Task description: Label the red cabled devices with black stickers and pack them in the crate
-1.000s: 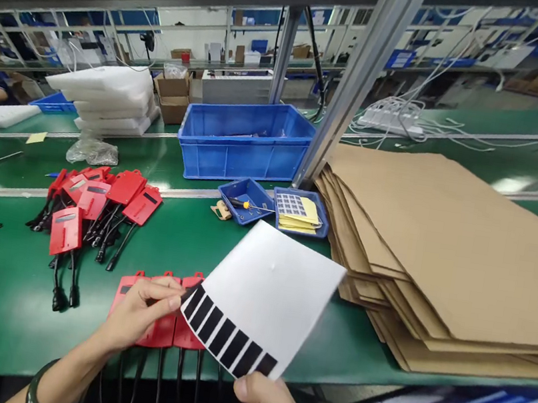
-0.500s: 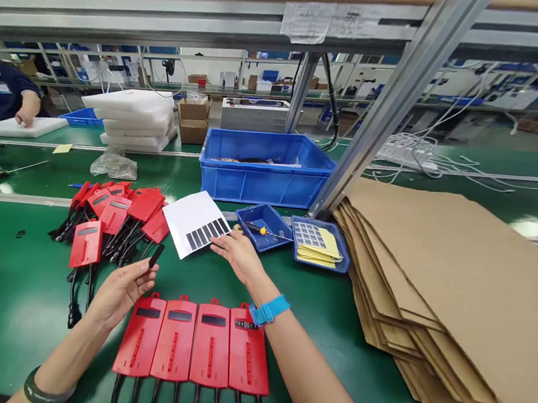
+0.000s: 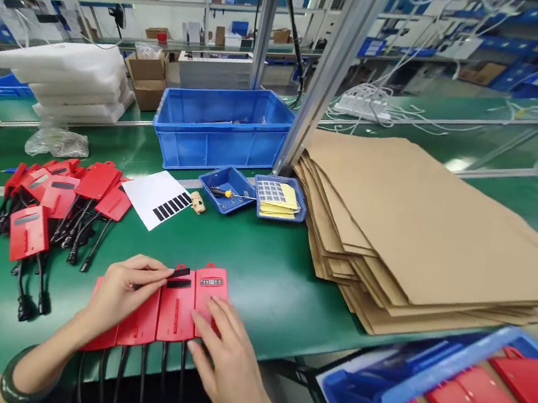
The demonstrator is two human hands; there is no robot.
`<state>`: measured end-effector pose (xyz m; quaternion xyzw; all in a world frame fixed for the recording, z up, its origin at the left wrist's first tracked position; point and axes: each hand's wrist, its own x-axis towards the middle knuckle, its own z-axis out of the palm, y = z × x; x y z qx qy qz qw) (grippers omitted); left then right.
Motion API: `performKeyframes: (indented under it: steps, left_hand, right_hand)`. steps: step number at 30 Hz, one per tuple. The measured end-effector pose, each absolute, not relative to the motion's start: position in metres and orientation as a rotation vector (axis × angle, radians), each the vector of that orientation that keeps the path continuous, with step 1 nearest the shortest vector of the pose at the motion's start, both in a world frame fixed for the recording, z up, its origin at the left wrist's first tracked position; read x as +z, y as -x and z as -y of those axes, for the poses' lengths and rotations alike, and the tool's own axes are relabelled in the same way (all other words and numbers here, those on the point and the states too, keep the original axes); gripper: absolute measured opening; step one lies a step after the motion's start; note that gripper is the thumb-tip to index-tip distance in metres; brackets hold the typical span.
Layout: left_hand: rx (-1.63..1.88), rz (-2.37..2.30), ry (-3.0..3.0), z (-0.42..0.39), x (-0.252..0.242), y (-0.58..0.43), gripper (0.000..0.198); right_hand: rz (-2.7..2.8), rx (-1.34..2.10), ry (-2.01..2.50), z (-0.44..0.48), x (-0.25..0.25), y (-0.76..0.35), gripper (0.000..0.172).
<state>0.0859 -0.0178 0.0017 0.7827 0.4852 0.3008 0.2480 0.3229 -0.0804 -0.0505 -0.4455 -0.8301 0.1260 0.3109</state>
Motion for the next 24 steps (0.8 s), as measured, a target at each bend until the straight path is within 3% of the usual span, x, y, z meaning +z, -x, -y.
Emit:
performKeyframes:
  steps: [7, 24]
  left_hand:
    - [0.642, -1.205, -2.604, 0.008, -0.011, -0.117, 0.023]
    - [0.479, -1.134, -2.841, 0.006, -0.012, -0.125, 0.023]
  right_hand:
    - [2.165, 0.216, 1.174, 0.093, -0.06, -0.308, 0.038]
    - [2.104, 0.247, 1.179, 0.093, -0.055, -0.298, 0.039]
